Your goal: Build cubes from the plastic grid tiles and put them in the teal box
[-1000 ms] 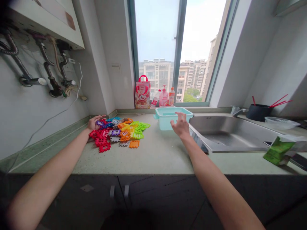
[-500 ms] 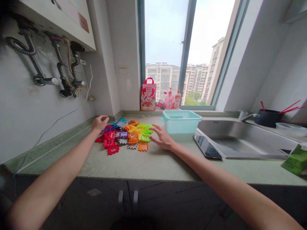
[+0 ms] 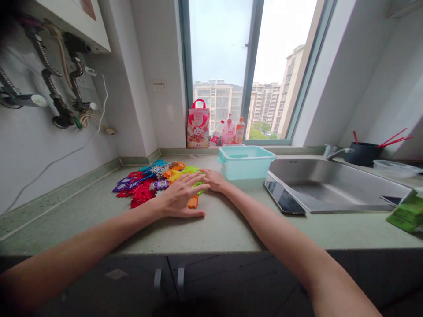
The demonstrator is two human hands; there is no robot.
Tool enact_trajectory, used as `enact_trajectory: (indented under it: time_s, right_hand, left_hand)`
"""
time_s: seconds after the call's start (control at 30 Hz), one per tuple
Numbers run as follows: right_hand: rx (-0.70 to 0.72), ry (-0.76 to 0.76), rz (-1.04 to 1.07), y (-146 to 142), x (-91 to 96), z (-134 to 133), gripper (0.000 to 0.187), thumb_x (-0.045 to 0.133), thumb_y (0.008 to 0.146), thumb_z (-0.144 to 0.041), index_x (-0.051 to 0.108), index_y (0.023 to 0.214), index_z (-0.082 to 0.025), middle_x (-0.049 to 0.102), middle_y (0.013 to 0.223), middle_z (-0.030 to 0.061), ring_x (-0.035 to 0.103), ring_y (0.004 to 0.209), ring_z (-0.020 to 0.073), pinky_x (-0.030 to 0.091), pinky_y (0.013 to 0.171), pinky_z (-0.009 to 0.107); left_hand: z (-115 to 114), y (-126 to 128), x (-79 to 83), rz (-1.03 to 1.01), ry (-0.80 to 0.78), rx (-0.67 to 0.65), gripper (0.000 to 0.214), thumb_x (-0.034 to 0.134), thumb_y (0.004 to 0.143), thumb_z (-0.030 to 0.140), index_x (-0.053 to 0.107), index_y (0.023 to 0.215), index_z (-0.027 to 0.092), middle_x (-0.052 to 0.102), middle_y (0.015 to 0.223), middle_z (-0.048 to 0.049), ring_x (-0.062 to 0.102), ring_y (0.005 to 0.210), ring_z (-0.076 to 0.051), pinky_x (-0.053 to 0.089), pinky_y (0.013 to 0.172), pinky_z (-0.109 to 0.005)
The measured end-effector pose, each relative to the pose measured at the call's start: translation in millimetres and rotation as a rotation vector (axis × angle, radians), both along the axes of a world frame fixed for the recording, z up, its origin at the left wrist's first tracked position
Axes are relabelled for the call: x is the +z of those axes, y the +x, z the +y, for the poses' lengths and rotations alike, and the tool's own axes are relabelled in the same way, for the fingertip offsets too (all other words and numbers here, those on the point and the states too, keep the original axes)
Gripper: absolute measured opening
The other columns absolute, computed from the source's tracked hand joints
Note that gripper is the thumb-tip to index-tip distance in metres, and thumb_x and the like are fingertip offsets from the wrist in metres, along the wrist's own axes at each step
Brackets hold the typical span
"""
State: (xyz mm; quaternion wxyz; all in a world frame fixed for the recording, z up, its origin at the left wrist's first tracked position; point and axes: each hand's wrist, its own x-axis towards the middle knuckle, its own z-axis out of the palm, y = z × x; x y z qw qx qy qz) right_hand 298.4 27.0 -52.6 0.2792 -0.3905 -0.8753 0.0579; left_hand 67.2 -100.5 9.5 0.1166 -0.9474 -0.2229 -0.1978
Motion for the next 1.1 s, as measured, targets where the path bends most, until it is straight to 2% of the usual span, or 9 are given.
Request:
enact_trajectory:
  time_s: [0.17, 0.27, 0.37, 0.47, 0.6, 0.7, 0.8, 0.97, 1.1]
  right_hand:
    - [0.008, -0.068, 0.057, -5, 9.3, -13, 0.052, 0.05, 0.107, -0.048, 0.059, 0.151, -0.024, 0.063, 0.154, 0.0097, 0.06, 0.14, 0.0271, 0.044, 0.121, 0.046]
    - [0.039, -0.099, 0.062, -9, 14.9, -24, 0.053, 0.048, 0.107, -0.05, 0.058, 0.153, -0.026, 0.062, 0.154, 0.0067, 0.061, 0.14, 0.0265, 0.044, 0.122, 0.046]
    - [0.046, -0.111, 0.026, -14, 18.0, -34, 0.057, 0.05, 0.106, -0.051, 0.055, 0.156, -0.024, 0.062, 0.154, 0.0092, 0.062, 0.139, 0.0289, 0.046, 0.12, 0.048]
    - [0.046, -0.106, -0.02, -19, 19.0, -41, 0.064, 0.052, 0.105, -0.052, 0.05, 0.161, -0.02, 0.059, 0.156, 0.0134, 0.059, 0.142, 0.0308, 0.045, 0.12, 0.048]
    - [0.054, -0.105, -0.032, -27, 19.3, -48, 0.064, 0.05, 0.106, -0.055, 0.049, 0.161, -0.022, 0.058, 0.158, 0.0125, 0.059, 0.142, 0.0318, 0.044, 0.121, 0.049]
    - [0.085, -0.107, -0.034, -30, 20.1, -52, 0.062, 0.048, 0.107, -0.057, 0.052, 0.159, -0.023, 0.056, 0.16, 0.0121, 0.056, 0.145, 0.0312, 0.041, 0.123, 0.049]
    - [0.092, -0.097, -0.028, -31, 21.7, -54, 0.063, 0.044, 0.109, -0.058, 0.052, 0.158, -0.019, 0.051, 0.163, 0.0155, 0.051, 0.149, 0.03, 0.036, 0.127, 0.048]
    - [-0.079, -0.057, 0.034, -26, 22.0, -48, 0.06, 0.04, 0.11, -0.059, 0.057, 0.154, -0.021, 0.053, 0.161, 0.0165, 0.05, 0.151, 0.0293, 0.035, 0.128, 0.048]
    - [-0.167, -0.107, 0.031, -18, 18.4, -38, 0.057, 0.042, 0.111, -0.054, 0.057, 0.152, -0.017, 0.058, 0.156, 0.0181, 0.054, 0.147, 0.0291, 0.039, 0.125, 0.047]
  left_hand:
    - [22, -11, -14.2, 0.063, -0.106, 0.2, 0.102, 0.059, 0.087, 0.085, 0.039, 0.166, 0.024, 0.033, 0.174, -0.0161, 0.032, 0.16, -0.039, 0.028, 0.129, -0.056]
    - [32, -18, -14.1, 0.093, -0.117, 0.341, 0.113, 0.053, 0.086, 0.089, 0.031, 0.169, 0.016, 0.032, 0.174, -0.0195, 0.027, 0.162, -0.039, 0.024, 0.13, -0.054]
    - [36, -23, -11.0, 0.129, -0.127, 0.426, 0.117, 0.048, 0.084, 0.093, 0.03, 0.169, 0.014, 0.035, 0.172, -0.0203, 0.028, 0.161, -0.039, 0.024, 0.13, -0.051]
    - [40, -30, -4.9, 0.164, -0.143, 0.421, 0.114, 0.048, 0.085, 0.092, 0.033, 0.168, 0.015, 0.039, 0.17, -0.0202, 0.036, 0.158, -0.038, 0.027, 0.128, -0.049]
    - [47, -43, 3.7, 0.192, -0.153, 0.382, 0.097, 0.053, 0.09, 0.081, 0.04, 0.165, 0.021, 0.049, 0.165, -0.0148, 0.047, 0.151, -0.033, 0.033, 0.125, -0.044]
    - [52, -51, 6.2, 0.193, -0.159, 0.421, 0.091, 0.056, 0.09, 0.074, 0.043, 0.163, 0.02, 0.05, 0.164, -0.0149, 0.049, 0.149, -0.033, 0.034, 0.124, -0.043]
    - [55, -55, 5.3, 0.182, -0.178, 0.419, 0.094, 0.057, 0.089, 0.076, 0.043, 0.163, 0.02, 0.051, 0.164, -0.0147, 0.049, 0.149, -0.034, 0.033, 0.124, -0.045]
    - [56, -54, 4.9, 0.116, -0.16, 0.386, 0.097, 0.049, 0.09, 0.086, 0.043, 0.164, 0.023, 0.049, 0.165, -0.0134, 0.047, 0.15, -0.034, 0.031, 0.124, -0.046]
    - [57, -51, 7.7, 0.057, -0.076, 0.406, 0.08, 0.033, 0.103, 0.073, 0.05, 0.159, 0.019, 0.058, 0.158, -0.0148, 0.054, 0.145, -0.031, 0.036, 0.121, -0.045]
